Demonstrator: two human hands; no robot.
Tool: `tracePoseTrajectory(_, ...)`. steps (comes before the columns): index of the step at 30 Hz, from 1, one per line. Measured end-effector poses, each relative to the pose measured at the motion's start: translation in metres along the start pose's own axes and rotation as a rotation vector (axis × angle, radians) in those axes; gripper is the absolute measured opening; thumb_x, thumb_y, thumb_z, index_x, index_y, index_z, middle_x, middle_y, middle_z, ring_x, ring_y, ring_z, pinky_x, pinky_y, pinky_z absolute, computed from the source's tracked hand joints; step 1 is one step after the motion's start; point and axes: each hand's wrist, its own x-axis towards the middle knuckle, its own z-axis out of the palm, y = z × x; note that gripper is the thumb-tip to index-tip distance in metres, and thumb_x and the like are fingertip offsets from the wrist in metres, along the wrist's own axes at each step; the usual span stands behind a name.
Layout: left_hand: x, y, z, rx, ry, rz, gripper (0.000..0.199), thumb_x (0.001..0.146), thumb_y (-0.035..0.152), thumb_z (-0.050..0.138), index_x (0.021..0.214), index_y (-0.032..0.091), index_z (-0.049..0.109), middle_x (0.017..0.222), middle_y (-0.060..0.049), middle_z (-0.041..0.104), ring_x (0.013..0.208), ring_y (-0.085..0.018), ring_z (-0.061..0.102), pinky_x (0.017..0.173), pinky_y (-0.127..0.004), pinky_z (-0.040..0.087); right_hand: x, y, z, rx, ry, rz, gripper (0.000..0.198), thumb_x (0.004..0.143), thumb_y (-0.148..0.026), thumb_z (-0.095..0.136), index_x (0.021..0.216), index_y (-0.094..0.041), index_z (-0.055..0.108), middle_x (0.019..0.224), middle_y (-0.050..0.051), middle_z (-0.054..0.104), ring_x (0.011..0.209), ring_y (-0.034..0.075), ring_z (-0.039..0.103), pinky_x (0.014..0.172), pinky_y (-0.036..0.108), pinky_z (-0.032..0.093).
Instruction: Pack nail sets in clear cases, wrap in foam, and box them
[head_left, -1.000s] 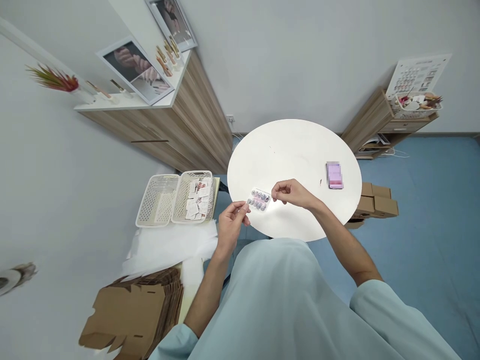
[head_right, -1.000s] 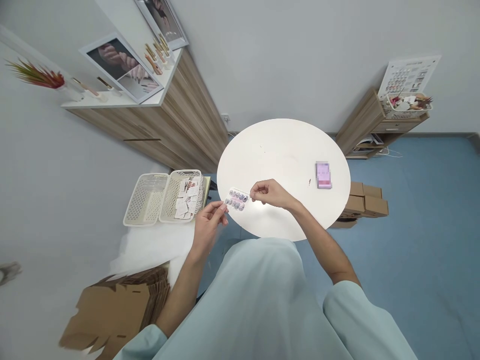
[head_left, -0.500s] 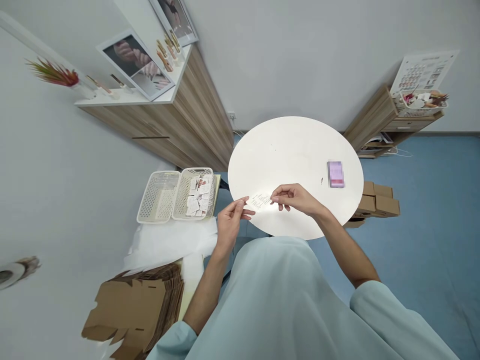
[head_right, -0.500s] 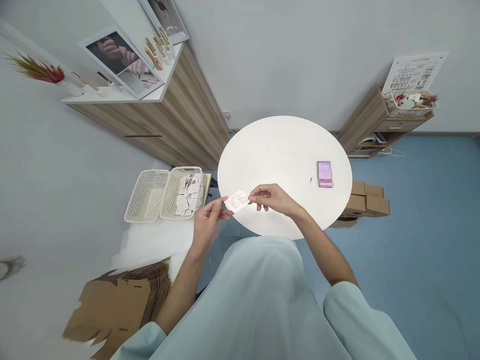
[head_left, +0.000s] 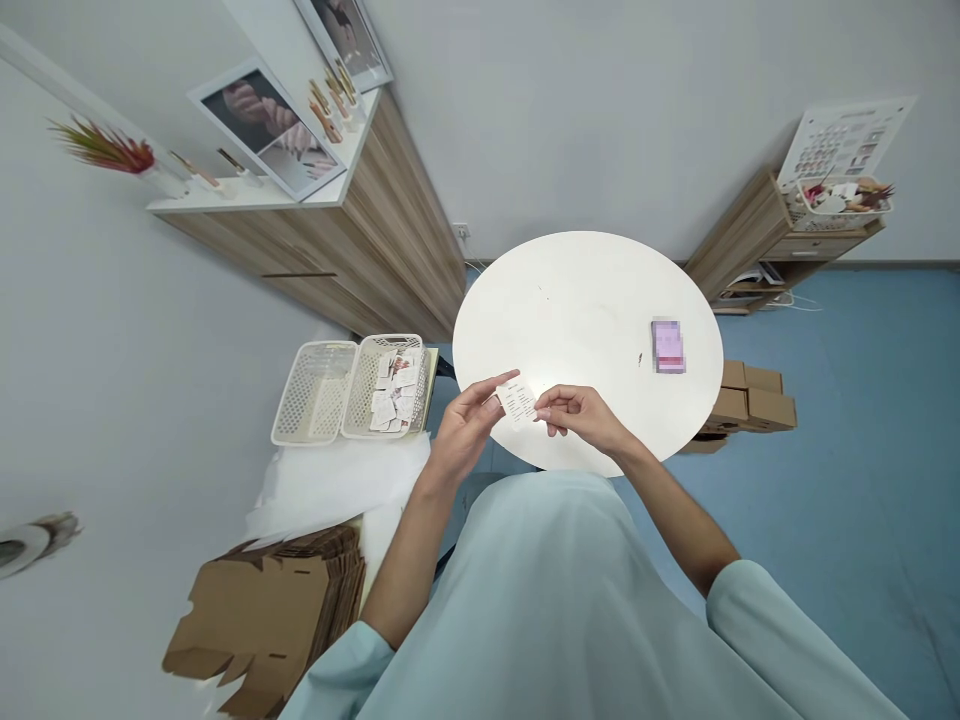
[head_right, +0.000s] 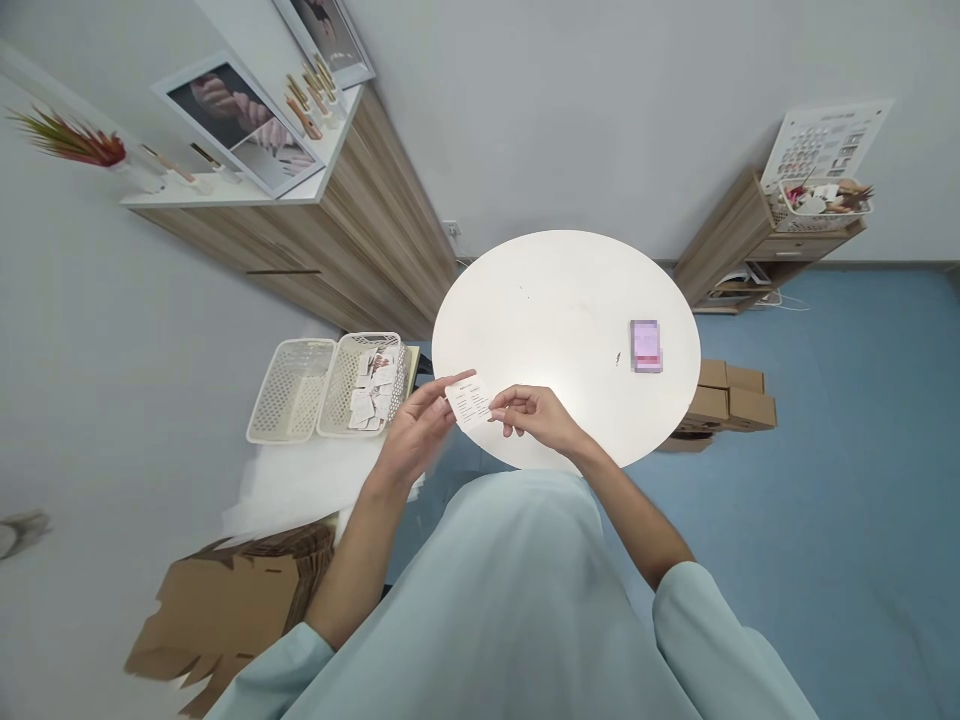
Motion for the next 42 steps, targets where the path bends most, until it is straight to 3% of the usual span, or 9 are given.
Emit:
tracePoseTrajectory(4, 0.001, 0.0, 0.01, -0.047, -0.073, -0.083, 0.056, 0.078, 0.059, 0.088, 0.12, 0.025, 0.072, 0.152, -0.015, 0.062, 0.123, -0.036, 0.071, 0.099, -0.047, 0.059, 0.003, 0.017, 0.004, 0.096, -0.021, 0.02, 0.041, 0.077, -0.056, 0.087, 0.094, -0.021, 0.075, 0.091, 0.006, 0.078, 0.063, 0.015, 0.066, 0.055, 0.028, 0.048)
tracePoseTrajectory(10, 0.012, -0.029, 0.016, 0.069, 0.121, -0.019, 0.047, 0.081, 0.048, 0.088, 0.12, 0.024, 0.075, 0.149, -0.013, 0.065, 0.122, -0.034, 0.072, 0.106, -0.048, 0.057, 0.001, 0.036, 0.004, -0.079, 0.193, 0.059, 0.04, 0.079, -0.059, 0.084, 0.098, -0.024, 0.079, 0.1, 0.007, 0.079, 0.081, 0.023, 0.076, 0.064, 0.032, 0.056)
tracePoseTrajectory(16, 0.018, -0.065, 0.009, 0.202, 0.246, 0.012, 0.042, 0.08, 0.045, 0.088, 0.114, 0.022, 0.079, 0.149, -0.013, 0.063, 0.129, -0.031, 0.067, 0.111, -0.044, 0.056, 0.005, 0.054, 0.016, -0.292, 0.228, 0.109, 0.032, 0.088, -0.058, 0.074, 0.09, -0.026, 0.076, 0.098, 0.006, 0.078, 0.084, 0.023, 0.072, 0.08, 0.037, 0.059)
tracePoseTrajectory(19, 0.018, -0.08, -0.005, 0.208, 0.311, -0.012, 0.048, 0.08, 0.043, 0.087, 0.123, 0.022, 0.077, 0.148, -0.013, 0.064, 0.132, -0.032, 0.065, 0.112, -0.045, 0.056, 0.017, 0.074, 0.021, -0.353, 0.251, 0.155, 0.03, 0.089, -0.056, 0.069, 0.09, -0.026, 0.073, 0.096, 0.006, 0.077, 0.084, 0.023, 0.072, 0.079, 0.037, 0.058)
tracePoseTrajectory(22, 0.02, -0.102, -0.029, 0.176, 0.413, -0.054, 0.061, 0.079, 0.038, 0.086, 0.135, 0.021, 0.07, 0.148, -0.014, 0.065, 0.127, -0.03, 0.068, 0.109, -0.044, 0.058, 0.038, 0.1, 0.018, -0.265, 0.24, 0.218, 0.033, 0.086, -0.055, 0.069, 0.091, -0.023, 0.072, 0.084, 0.005, 0.074, 0.074, 0.022, 0.073, 0.066, 0.033, 0.056)
tracePoseTrajectory(25, 0.027, -0.132, -0.058, 0.171, 0.472, -0.094, 0.059, 0.078, 0.03, 0.083, 0.134, 0.016, 0.069, 0.139, -0.018, 0.069, 0.118, -0.028, 0.073, 0.106, -0.044, 0.059, 0.066, 0.131, 0.014, -0.165, 0.213, 0.278, 0.035, 0.081, -0.054, 0.071, 0.088, -0.019, 0.07, 0.082, 0.006, 0.074, 0.068, 0.019, 0.071, 0.055, 0.027, 0.05)
tracePoseTrajectory(30, 0.047, -0.177, -0.099, 0.267, 0.436, -0.197, 0.051, 0.079, 0.016, 0.075, 0.129, 0.012, 0.07, 0.131, -0.019, 0.073, 0.112, -0.027, 0.074, 0.104, -0.045, 0.059, 0.102, 0.178, 0.02, -0.19, 0.197, 0.371, 0.026, 0.08, -0.043, 0.072, 0.085, -0.018, 0.069, 0.086, 0.005, 0.076, 0.067, 0.014, 0.071, 0.054, 0.022, 0.049)
tracePoseTrajectory(34, 0.06, -0.198, -0.12, 0.398, 0.35, -0.309, 0.052, 0.08, 0.01, 0.072, 0.132, 0.014, 0.069, 0.135, -0.017, 0.072, 0.115, -0.027, 0.074, 0.104, -0.044, 0.06, 0.115, 0.206, 0.035, -0.344, 0.277, 0.464, 0.011, 0.084, -0.029, 0.066, 0.081, -0.019, 0.069, 0.075, 0.001, 0.076, 0.066, 0.015, 0.073, 0.057, 0.021, 0.051)
tracePoseTrajectory(42, 0.076, -0.21, -0.143, 0.542, 0.211, -0.36, 0.049, 0.086, 0.005, 0.064, 0.133, 0.015, 0.07, 0.141, -0.014, 0.07, 0.115, -0.026, 0.074, 0.103, -0.039, 0.059, 0.127, 0.21, 0.063, -0.761, 0.425, 0.506, 0.023, 0.086, -0.026, 0.057, 0.077, -0.022, 0.078, 0.063, 0.001, 0.075, 0.072, 0.019, 0.073, 0.071, 0.024, 0.051)
